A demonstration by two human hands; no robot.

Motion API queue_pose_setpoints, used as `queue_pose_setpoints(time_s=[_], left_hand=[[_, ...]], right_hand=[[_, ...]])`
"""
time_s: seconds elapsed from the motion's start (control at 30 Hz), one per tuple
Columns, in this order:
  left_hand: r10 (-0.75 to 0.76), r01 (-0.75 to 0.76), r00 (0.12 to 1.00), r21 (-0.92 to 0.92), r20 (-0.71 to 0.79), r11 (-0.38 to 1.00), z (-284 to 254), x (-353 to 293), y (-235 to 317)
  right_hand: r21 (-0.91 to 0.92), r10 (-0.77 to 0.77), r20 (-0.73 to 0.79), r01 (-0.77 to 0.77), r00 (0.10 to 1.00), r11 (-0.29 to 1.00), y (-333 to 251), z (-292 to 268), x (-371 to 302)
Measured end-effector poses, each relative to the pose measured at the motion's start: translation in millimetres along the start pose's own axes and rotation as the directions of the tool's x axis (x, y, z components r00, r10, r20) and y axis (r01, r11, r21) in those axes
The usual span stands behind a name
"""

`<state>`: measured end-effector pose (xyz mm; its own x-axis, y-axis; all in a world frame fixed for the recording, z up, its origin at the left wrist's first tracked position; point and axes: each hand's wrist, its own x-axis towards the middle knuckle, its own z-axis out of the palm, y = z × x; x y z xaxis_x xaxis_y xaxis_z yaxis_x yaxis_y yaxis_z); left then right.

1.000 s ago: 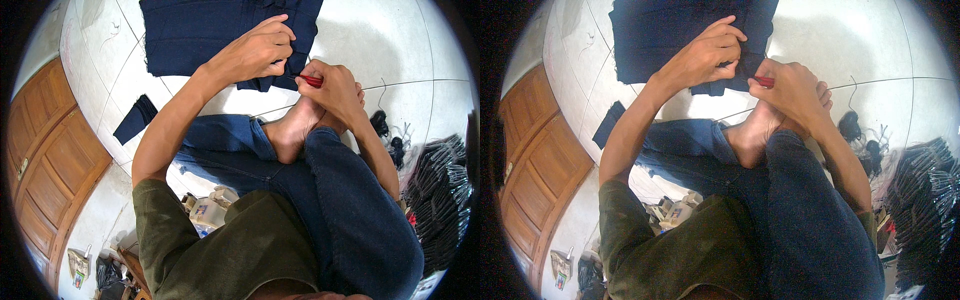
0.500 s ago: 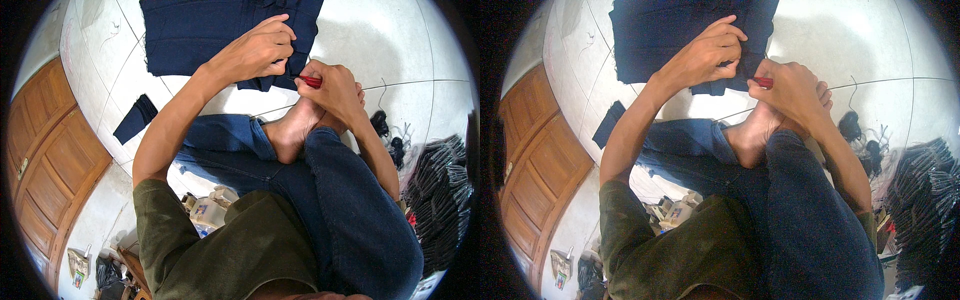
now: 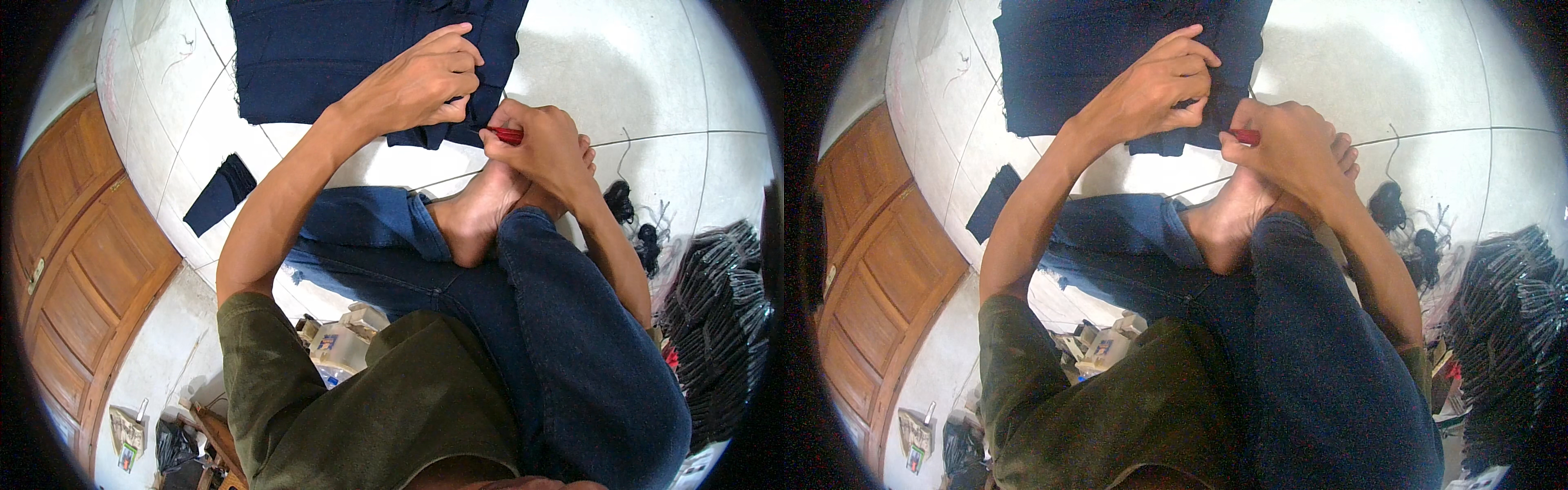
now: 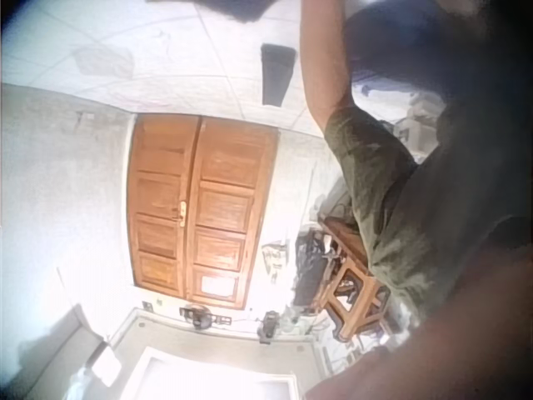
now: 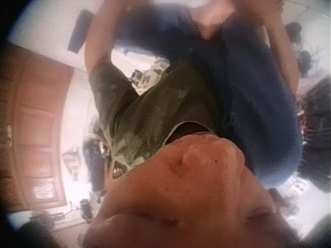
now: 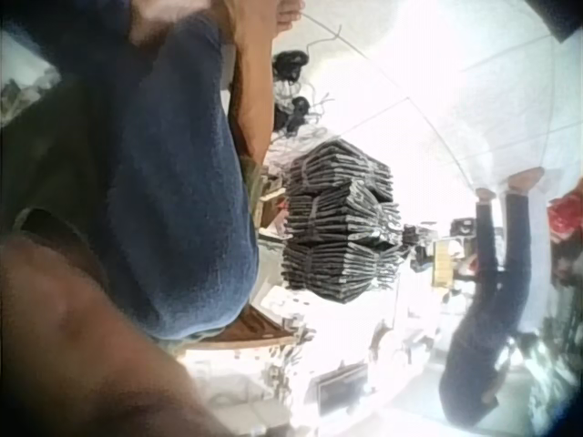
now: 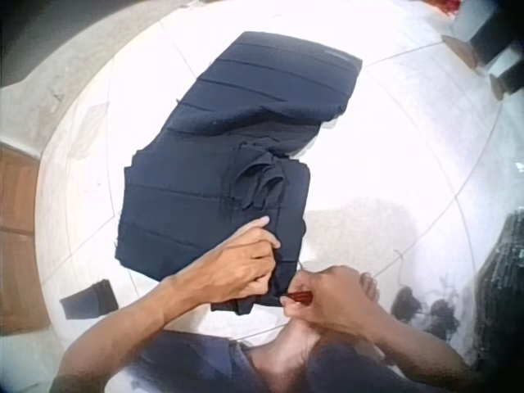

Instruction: The person sits on the floor and uses a red seam ripper to cut along a marked line on a large piece of dark blue fabric. They separate the cut strip from the main piece and set it aside.

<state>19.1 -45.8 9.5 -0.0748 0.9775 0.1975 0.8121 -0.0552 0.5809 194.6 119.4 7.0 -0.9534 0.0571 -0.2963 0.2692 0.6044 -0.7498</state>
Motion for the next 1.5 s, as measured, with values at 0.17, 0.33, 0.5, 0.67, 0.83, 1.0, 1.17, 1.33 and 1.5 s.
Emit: queue_pose_setpoints(time_s=[0.17,0.33,0.5,0.67,0.83,1.0,1.17,1.33,1.5], left_hand=[[0.064,-0.091,0.989,0.207,0.133,0.974,-9,7,16],[0.015,-0.195,0.906,0.386,0.424,0.901,-1,3,45],[-0.011,-0.060,0.971,0.284,0.241,0.957,2,-19,53],[-0.097,0.059,0.988,0.292,0.119,0.955,1,-20,63],[-0.097,0.069,0.991,0.265,0.094,0.962,0,-27,66],[-0.090,0.069,0.993,0.240,0.077,0.968,0,-31,66],[-0.073,0.057,0.996,0.247,0.055,0.967,8,-33,63],[-0.083,0.057,0.992,0.253,0.092,0.966,3,-28,66],[-0.088,0.060,0.991,0.263,0.096,0.963,5,-29,66]], right_hand=[[0.039,0.008,0.037,-0.010,0.999,0.999,3,-21,-8],[0.360,0.289,-0.139,-0.223,0.947,0.906,41,-39,-14],[0.422,0.373,-0.075,-0.309,0.925,0.852,47,-39,-4],[0.422,0.368,0.018,-0.340,0.930,0.840,27,-35,8],[0.382,0.353,0.037,-0.340,0.935,0.860,22,-38,14],[0.384,0.327,0.071,-0.329,0.942,0.863,25,-35,19],[0.439,0.284,0.066,-0.284,0.956,0.853,22,-28,22],[0.454,0.285,0.071,-0.285,0.956,0.844,25,-24,23],[0.459,0.292,0.061,-0.287,0.954,0.841,23,-25,23]])
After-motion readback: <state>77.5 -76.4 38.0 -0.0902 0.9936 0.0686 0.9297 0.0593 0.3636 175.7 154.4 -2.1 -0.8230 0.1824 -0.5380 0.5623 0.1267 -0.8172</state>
